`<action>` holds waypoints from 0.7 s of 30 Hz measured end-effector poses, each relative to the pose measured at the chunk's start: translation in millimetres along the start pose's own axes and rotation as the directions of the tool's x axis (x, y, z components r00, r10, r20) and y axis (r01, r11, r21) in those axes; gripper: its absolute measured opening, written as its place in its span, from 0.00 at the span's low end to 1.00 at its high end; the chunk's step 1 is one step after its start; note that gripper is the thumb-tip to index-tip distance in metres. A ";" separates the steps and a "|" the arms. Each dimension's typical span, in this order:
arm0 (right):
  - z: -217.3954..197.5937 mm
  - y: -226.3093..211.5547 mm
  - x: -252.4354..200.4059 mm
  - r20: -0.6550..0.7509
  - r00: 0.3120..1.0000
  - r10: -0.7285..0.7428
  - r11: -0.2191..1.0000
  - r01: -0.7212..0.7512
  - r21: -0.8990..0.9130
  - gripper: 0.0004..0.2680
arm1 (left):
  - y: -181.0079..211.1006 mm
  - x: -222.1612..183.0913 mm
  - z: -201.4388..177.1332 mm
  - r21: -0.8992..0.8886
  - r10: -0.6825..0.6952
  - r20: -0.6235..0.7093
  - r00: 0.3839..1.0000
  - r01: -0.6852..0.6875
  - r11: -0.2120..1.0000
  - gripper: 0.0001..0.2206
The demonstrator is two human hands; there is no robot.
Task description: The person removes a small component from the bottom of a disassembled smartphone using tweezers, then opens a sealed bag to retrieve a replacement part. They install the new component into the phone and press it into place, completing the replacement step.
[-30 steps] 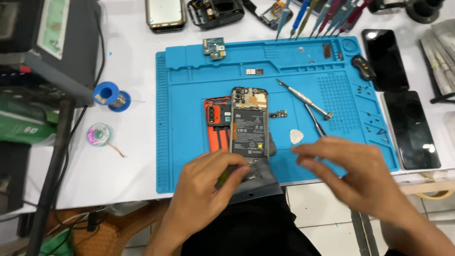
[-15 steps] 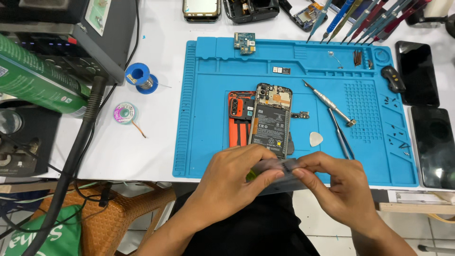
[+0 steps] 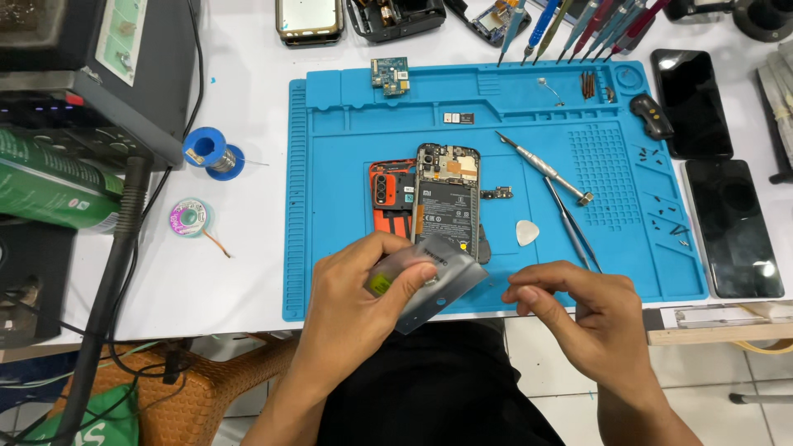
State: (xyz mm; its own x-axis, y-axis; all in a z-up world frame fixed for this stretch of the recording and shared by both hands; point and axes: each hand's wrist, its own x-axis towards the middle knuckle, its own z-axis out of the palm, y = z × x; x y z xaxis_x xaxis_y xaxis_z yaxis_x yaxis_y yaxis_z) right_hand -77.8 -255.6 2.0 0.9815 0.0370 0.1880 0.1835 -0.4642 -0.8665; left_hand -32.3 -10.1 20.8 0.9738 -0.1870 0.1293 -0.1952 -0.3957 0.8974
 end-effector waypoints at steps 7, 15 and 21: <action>7.3 -6.0 0.7 -0.034 0.996 -0.079 0.997 0.080 0.017 0.04 | 2.1 0.9 3.3 0.016 0.073 -0.031 0.997 -0.073 0.997 0.09; 1.2 -0.9 -3.7 -0.083 0.995 -0.054 0.999 0.054 -0.007 0.04 | 7.1 7.5 13.0 -0.020 0.103 -0.044 0.994 -0.104 0.994 0.07; 7.9 -4.8 2.6 -0.163 0.984 -0.066 0.994 0.078 0.074 0.17 | 12.1 8.0 24.7 0.005 0.166 0.012 0.986 -0.166 0.986 0.07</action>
State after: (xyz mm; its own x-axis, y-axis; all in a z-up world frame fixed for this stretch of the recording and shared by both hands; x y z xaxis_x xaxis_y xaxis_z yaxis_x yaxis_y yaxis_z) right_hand -75.7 -246.3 3.0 0.9452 -0.0771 0.3172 0.2635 -0.3932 -0.8809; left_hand -29.7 -38.6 22.3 0.9265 -0.2604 0.2714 -0.3546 -0.3635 0.8615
